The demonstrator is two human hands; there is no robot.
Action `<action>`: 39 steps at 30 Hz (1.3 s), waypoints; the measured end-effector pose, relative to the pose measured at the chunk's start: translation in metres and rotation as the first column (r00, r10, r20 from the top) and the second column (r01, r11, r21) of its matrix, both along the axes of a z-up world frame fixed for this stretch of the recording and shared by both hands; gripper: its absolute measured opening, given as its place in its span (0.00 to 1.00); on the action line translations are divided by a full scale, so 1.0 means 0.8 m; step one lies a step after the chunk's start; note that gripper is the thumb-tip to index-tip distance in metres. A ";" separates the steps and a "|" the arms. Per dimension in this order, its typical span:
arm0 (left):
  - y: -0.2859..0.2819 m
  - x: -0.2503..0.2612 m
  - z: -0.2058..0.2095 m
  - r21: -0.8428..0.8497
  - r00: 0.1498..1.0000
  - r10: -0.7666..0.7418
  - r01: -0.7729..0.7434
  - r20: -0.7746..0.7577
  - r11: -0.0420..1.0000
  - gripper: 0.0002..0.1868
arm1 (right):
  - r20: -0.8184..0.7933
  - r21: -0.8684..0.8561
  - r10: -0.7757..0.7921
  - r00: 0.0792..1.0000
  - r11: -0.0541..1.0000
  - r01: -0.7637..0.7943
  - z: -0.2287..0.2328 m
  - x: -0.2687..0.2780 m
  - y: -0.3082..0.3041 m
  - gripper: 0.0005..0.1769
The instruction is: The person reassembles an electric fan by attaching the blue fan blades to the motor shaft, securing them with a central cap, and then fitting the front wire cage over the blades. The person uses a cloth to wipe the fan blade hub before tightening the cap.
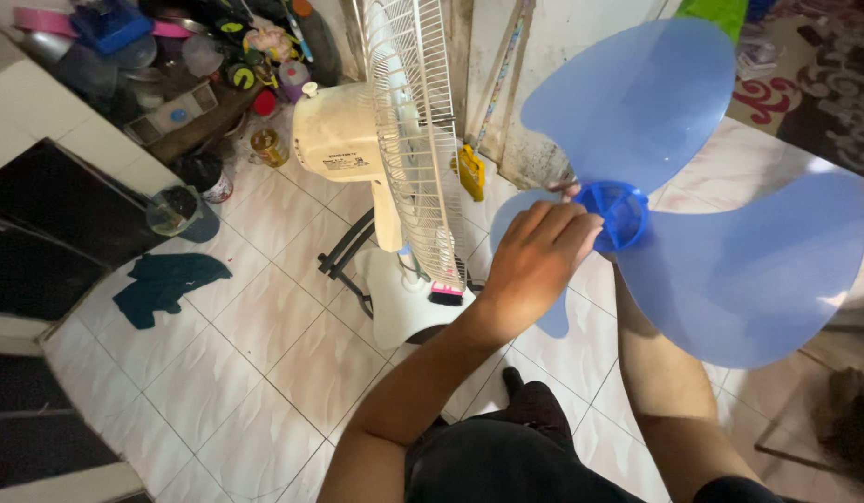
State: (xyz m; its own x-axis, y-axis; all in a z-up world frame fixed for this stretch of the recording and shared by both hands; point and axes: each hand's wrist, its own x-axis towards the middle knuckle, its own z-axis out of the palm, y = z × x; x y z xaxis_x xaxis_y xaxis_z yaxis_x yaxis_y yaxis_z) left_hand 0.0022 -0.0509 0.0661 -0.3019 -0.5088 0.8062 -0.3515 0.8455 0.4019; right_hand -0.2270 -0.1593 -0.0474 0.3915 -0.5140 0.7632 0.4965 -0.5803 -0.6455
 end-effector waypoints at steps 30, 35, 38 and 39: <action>-0.175 0.222 -0.039 0.224 0.718 0.588 -0.545 -0.374 0.808 0.25 | -0.400 0.354 0.020 0.916 0.926 0.135 0.096 0.097 -0.137 0.40; -0.208 0.227 -0.050 0.290 0.783 0.489 -0.400 -0.385 0.869 0.26 | -0.366 0.416 -0.007 0.930 0.893 0.170 0.090 0.100 -0.147 0.36; -0.211 0.225 -0.048 0.306 0.803 0.439 -0.333 -0.404 0.892 0.25 | -0.361 0.453 -0.027 0.932 0.869 0.200 0.093 0.097 -0.148 0.34; -0.210 0.226 -0.047 0.305 0.808 0.422 -0.314 -0.411 0.899 0.25 | -0.379 0.441 -0.032 0.925 0.872 0.211 0.094 0.095 -0.147 0.34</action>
